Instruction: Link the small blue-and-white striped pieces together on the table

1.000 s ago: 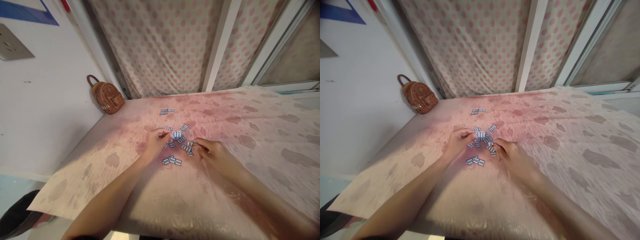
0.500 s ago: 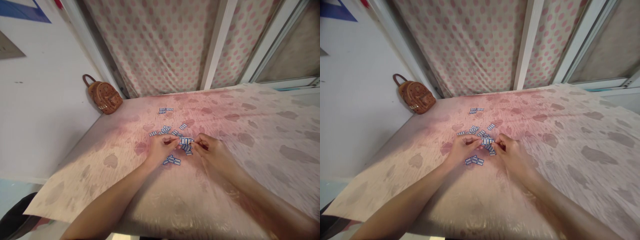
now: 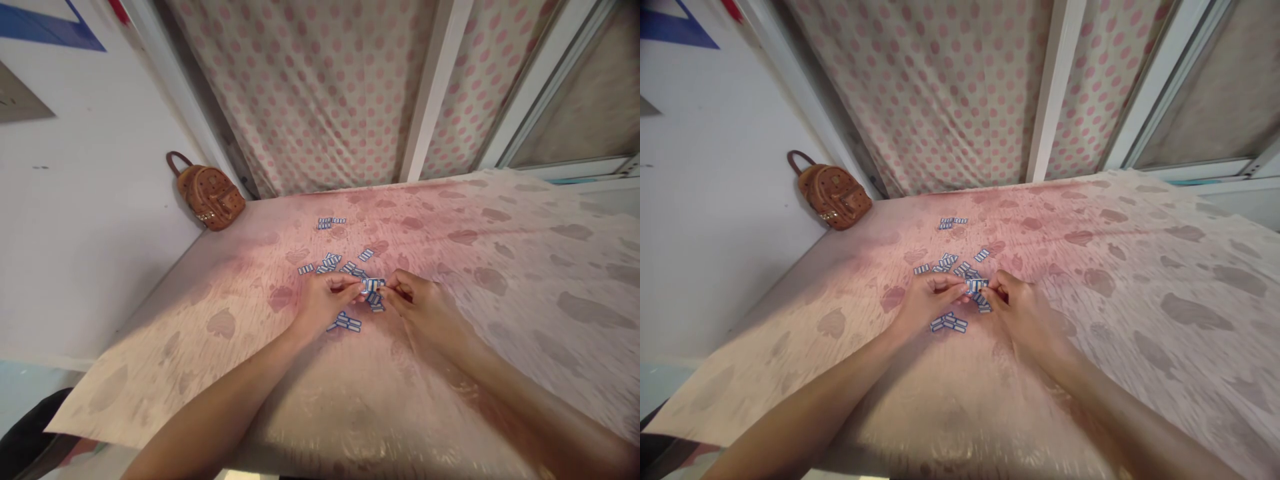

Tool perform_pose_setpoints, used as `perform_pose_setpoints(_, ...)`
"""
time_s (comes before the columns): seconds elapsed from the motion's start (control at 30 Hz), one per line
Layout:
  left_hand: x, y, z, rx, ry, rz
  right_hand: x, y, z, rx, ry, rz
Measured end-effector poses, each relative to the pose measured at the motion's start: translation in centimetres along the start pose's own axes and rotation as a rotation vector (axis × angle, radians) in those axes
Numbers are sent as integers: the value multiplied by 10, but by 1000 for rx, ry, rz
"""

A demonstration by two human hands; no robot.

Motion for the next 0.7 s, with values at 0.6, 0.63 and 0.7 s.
perform_pose_setpoints(0.6,-2,29,19,-193,-30,52,-36,-20,11,68,132,-148)
perform_pose_setpoints(0.63,-2,29,19,-196,-27,51,-35,-21,11,67,135,-156)
perform_pose_setpoints(0.7,-1,29,19,-199,-23,54,-32,-20,12,49,135,-172)
Point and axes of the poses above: each hand's wrist, its own z-axis towards the middle knuckle, its own y-axis out of the back of the hand, x = y × z, the point moved 5 cm from there along z, towards the middle knuckle, and after that the axes turned 15 degrees about -x, right-handed, at the moved point
